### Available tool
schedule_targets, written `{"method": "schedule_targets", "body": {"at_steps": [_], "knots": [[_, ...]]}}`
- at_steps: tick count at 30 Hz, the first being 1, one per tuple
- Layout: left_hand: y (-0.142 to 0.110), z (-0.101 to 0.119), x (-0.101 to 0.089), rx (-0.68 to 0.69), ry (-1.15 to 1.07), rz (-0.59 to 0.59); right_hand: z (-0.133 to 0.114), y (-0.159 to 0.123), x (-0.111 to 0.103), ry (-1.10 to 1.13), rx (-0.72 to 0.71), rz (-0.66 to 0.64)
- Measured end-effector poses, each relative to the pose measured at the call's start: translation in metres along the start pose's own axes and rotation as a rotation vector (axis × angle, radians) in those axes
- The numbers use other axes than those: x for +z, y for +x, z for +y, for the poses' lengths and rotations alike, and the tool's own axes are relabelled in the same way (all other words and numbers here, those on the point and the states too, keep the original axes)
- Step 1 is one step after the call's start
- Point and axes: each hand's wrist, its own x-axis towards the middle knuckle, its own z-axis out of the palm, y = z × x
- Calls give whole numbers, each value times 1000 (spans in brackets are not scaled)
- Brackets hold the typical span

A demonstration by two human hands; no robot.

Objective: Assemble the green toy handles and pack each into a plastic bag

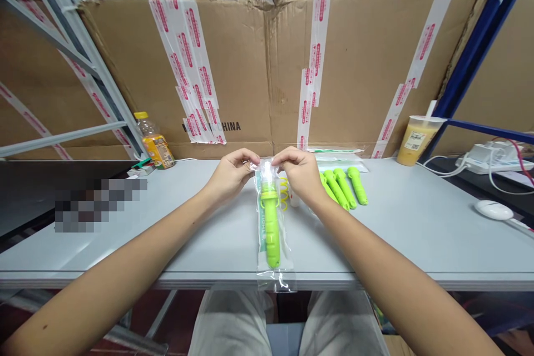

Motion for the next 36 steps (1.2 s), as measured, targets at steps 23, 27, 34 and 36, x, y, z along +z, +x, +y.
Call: {"method": "schedule_targets", "body": {"at_steps": [23,27,34,36], "knots": [[2,-4,-2,20,-84,42,-6,6,-8,381,494,-146],[1,-1,0,-52,-148,54,-14,3,-12,347,470,-282],[-1,2,3,-68,-153,87,-20,-2,-16,138,382,-353],[-1,1,3,-65,-148,83,-19,-2,-16,171,386,-355]]}}
